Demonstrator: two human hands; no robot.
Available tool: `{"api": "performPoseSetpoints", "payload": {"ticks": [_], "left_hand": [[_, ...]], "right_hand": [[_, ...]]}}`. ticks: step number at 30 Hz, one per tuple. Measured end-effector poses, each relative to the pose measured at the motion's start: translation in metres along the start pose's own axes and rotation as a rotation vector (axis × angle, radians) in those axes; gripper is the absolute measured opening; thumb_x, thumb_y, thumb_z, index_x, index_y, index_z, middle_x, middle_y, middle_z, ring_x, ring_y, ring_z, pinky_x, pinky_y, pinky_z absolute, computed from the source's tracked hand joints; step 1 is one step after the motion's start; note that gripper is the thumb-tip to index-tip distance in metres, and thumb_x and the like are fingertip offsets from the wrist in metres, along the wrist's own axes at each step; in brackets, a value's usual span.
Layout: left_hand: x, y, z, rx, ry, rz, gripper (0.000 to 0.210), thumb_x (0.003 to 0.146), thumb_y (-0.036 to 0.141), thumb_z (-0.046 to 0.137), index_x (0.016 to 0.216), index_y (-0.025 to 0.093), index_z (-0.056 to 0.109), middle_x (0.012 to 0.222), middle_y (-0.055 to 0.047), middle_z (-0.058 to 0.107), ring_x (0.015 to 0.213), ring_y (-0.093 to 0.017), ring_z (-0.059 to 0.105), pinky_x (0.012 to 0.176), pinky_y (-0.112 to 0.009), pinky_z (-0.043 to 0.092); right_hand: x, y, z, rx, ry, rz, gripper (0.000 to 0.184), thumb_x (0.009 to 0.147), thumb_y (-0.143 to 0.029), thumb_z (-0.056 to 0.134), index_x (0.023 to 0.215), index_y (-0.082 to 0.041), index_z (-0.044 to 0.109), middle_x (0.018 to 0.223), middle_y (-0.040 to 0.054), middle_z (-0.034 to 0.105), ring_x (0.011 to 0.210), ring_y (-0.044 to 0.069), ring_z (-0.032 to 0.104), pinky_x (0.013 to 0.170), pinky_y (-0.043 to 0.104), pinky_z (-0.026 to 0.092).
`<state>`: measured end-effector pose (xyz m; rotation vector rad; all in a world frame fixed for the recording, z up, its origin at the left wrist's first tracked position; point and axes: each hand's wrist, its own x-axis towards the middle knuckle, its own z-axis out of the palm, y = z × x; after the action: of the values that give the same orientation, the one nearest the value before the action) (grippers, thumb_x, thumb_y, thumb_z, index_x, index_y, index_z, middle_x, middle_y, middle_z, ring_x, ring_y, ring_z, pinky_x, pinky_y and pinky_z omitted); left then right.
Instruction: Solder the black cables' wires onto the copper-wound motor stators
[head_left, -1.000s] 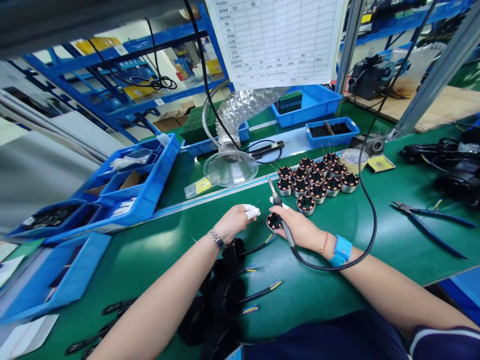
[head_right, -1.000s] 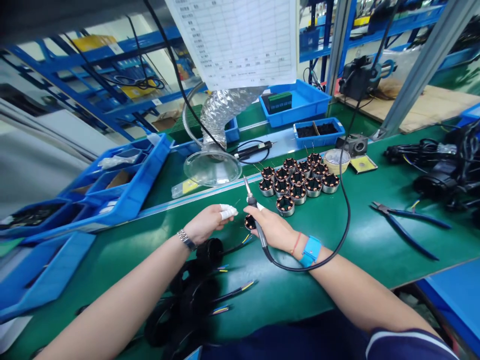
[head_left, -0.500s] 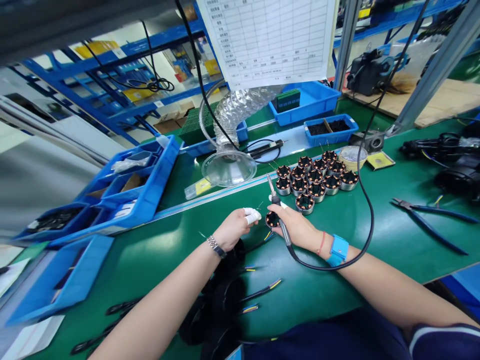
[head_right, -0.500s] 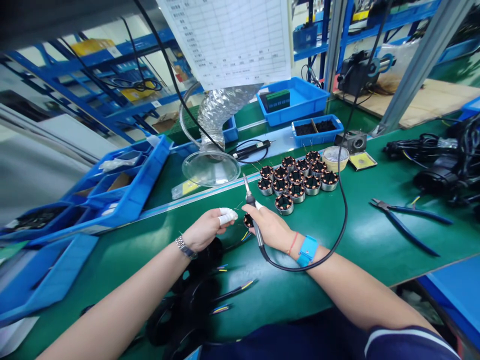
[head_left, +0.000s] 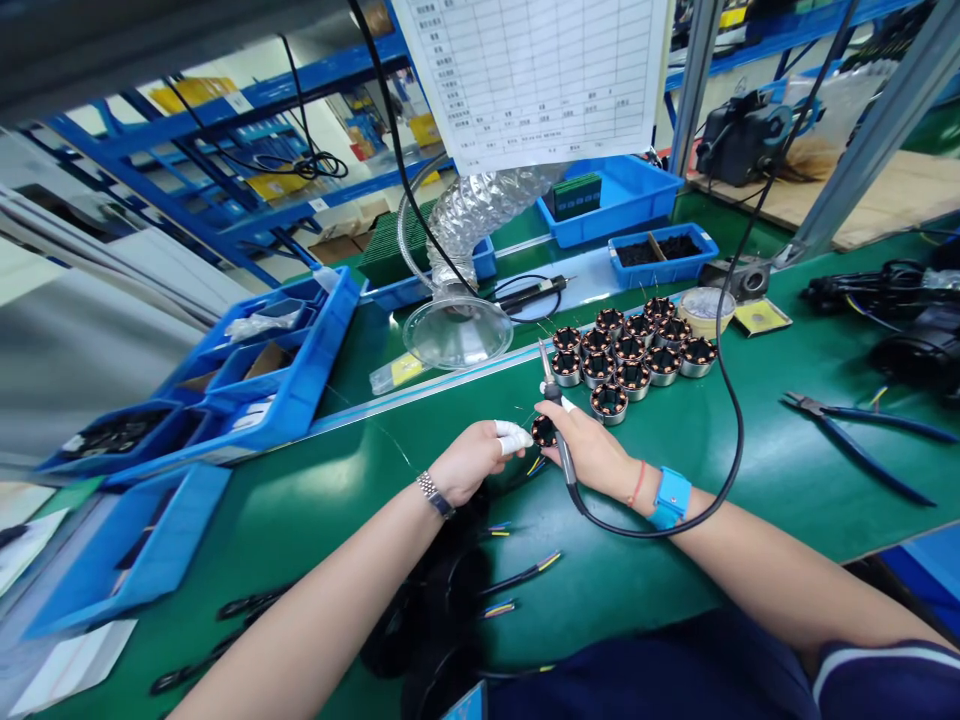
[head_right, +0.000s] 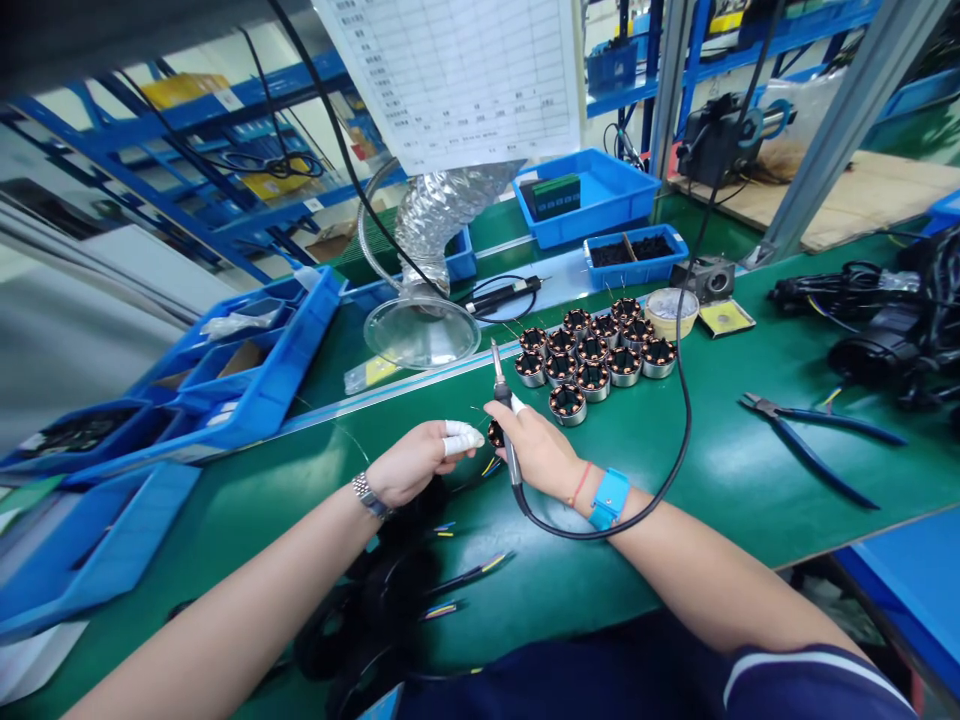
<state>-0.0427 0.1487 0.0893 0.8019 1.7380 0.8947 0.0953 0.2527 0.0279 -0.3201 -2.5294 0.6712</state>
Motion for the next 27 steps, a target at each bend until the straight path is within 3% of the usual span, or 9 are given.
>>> {"api": "performPoseSetpoints", "payload": {"ticks": [3,7,10,14,16,18,19,23,27], "left_hand": [[-0.001,-0.001,-0.005,0.157,0.033,0.105,0.026,0.071,0.039,0.054,0.066,0.013,0.056,0.061,0.001,0.051,0.047,-0.007,0.034,0.044,-0.021,0.023],[-0.010,-0.001,-0.017,0.841,0.046,0.236,0.031,0.078,0.042,0.045,0.075,0.018,0.066,0.072,-0.006,0.062,0.068,-0.019,0.051,0.060,-0.027,0.036],[-0.016,-0.006,-0.011,1.261,-0.022,0.255,0.023,0.075,0.034,0.050,0.073,0.019,0.068,0.072,-0.011,0.064,0.077,-0.024,0.052,0.063,-0.031,0.039],[-0.019,-0.007,-0.005,1.316,-0.070,0.228,0.014,0.069,0.021,0.056,0.060,0.016,0.065,0.062,-0.010,0.061,0.074,-0.024,0.054,0.064,-0.031,0.041],[-0.022,-0.001,-0.023,1.289,-0.034,0.214,0.014,0.071,0.023,0.054,0.068,0.016,0.065,0.069,-0.009,0.062,0.073,-0.022,0.055,0.065,-0.030,0.041],[-0.031,0.007,-0.058,1.237,0.033,0.209,0.017,0.076,0.028,0.051,0.078,0.016,0.064,0.077,-0.007,0.063,0.075,-0.019,0.055,0.068,-0.029,0.041],[-0.039,0.011,-0.080,1.193,0.087,0.215,0.020,0.079,0.030,0.048,0.081,0.016,0.062,0.080,-0.006,0.063,0.076,-0.017,0.055,0.070,-0.028,0.041],[-0.084,0.018,-0.165,0.717,0.569,0.362,0.019,0.076,0.032,0.055,0.073,0.013,0.057,0.076,-0.003,0.063,0.072,-0.014,0.057,0.066,-0.025,0.042],[-0.124,0.011,-0.217,0.325,1.075,0.559,0.015,0.073,0.026,0.060,0.072,0.012,0.054,0.066,0.003,0.062,0.060,-0.008,0.055,0.057,-0.021,0.040]], "right_hand": [[-0.001,0.002,0.000,0.007,0.011,0.000,0.059,0.073,-0.017,0.059,0.125,-0.019,0.031,0.086,0.0048,0.048,0.070,0.016,0.050,0.063,0.031,0.047],[-0.001,0.004,0.000,0.030,0.036,0.014,0.059,0.074,-0.017,0.058,0.126,-0.020,0.031,0.086,0.0050,0.049,0.070,0.016,0.051,0.066,0.033,0.048],[0.000,0.006,-0.002,0.035,0.056,0.012,0.059,0.074,-0.018,0.057,0.127,-0.021,0.031,0.087,0.0055,0.050,0.072,0.018,0.052,0.068,0.035,0.049],[0.000,0.008,-0.002,0.041,0.069,-0.011,0.055,0.076,-0.020,0.055,0.126,-0.019,0.032,0.087,0.0072,0.053,0.076,0.021,0.055,0.069,0.038,0.050],[-0.001,0.012,-0.001,0.031,0.079,-0.018,0.054,0.077,-0.021,0.054,0.126,-0.018,0.033,0.091,0.0093,0.054,0.079,0.023,0.057,0.072,0.039,0.050],[0.000,0.016,0.000,0.005,0.099,-0.023,0.054,0.077,-0.023,0.055,0.126,-0.018,0.033,0.098,0.0109,0.055,0.086,0.024,0.058,0.077,0.040,0.049],[0.000,0.017,0.000,-0.008,0.109,-0.030,0.054,0.076,-0.025,0.056,0.126,-0.018,0.034,0.101,0.0114,0.055,0.089,0.025,0.057,0.079,0.040,0.048],[0.002,0.019,0.000,-0.047,0.136,-0.060,0.055,0.077,-0.029,0.057,0.125,-0.017,0.034,0.107,0.0119,0.054,0.095,0.025,0.056,0.083,0.039,0.047],[0.003,0.018,0.000,-0.078,0.169,-0.068,0.057,0.075,-0.035,0.058,0.124,-0.016,0.036,0.107,0.0122,0.055,0.095,0.025,0.057,0.085,0.038,0.046]]}}
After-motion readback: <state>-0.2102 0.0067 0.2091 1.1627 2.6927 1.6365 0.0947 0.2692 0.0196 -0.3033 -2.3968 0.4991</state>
